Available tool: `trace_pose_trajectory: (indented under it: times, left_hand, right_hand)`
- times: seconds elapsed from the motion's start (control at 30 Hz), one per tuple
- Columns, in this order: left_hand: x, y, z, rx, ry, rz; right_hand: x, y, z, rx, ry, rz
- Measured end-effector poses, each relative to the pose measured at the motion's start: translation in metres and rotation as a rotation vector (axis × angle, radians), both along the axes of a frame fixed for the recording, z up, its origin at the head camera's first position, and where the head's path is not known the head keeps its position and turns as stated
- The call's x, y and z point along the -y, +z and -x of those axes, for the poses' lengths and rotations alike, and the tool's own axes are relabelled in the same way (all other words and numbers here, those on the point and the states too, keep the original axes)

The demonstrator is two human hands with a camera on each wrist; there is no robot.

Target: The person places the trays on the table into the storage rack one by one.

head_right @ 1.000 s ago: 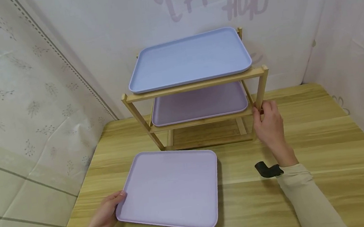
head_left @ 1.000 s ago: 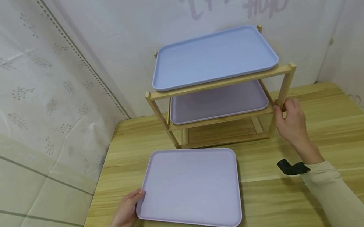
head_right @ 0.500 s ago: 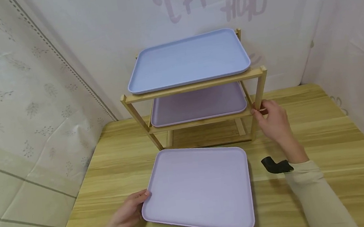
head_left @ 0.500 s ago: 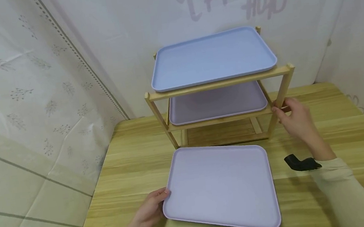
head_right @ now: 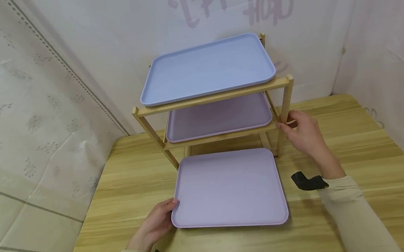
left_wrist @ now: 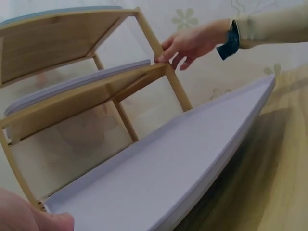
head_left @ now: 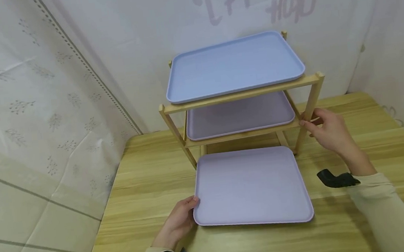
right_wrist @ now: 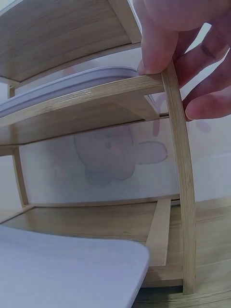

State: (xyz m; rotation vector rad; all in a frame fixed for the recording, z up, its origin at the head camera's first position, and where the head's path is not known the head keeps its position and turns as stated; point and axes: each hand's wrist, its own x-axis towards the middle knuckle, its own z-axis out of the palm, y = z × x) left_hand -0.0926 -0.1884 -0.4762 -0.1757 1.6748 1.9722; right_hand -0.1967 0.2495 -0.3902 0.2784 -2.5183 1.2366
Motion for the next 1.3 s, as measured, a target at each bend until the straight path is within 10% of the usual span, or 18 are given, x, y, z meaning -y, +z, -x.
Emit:
trace_pose_trajectory:
  times: [0.53,1.03,1.17,1.3]
  left_hand:
    - [-0.024,-0.005,0.054,0.007,0.146,-0.016]
    - [-0.038,-0.011,0.076,0.020,0.223,-0.081]
    - [-0.042,-0.006,0.071,-0.070,0.248,0.085]
    - [-0.045,0.000,0.057,-0.343,0.186,0.473]
  right_hand:
    - [0.002,-0.001,0.000,0.002,-0.007,0.000]
    - [0.001,0.000,0.000,0.009,-0.021,-0.018]
    - [0.001,-0.001,0.001,0.002,-0.023,-0.009]
    - [0.001,-0.002,0.001,-0.001,-0.021,-0.004]
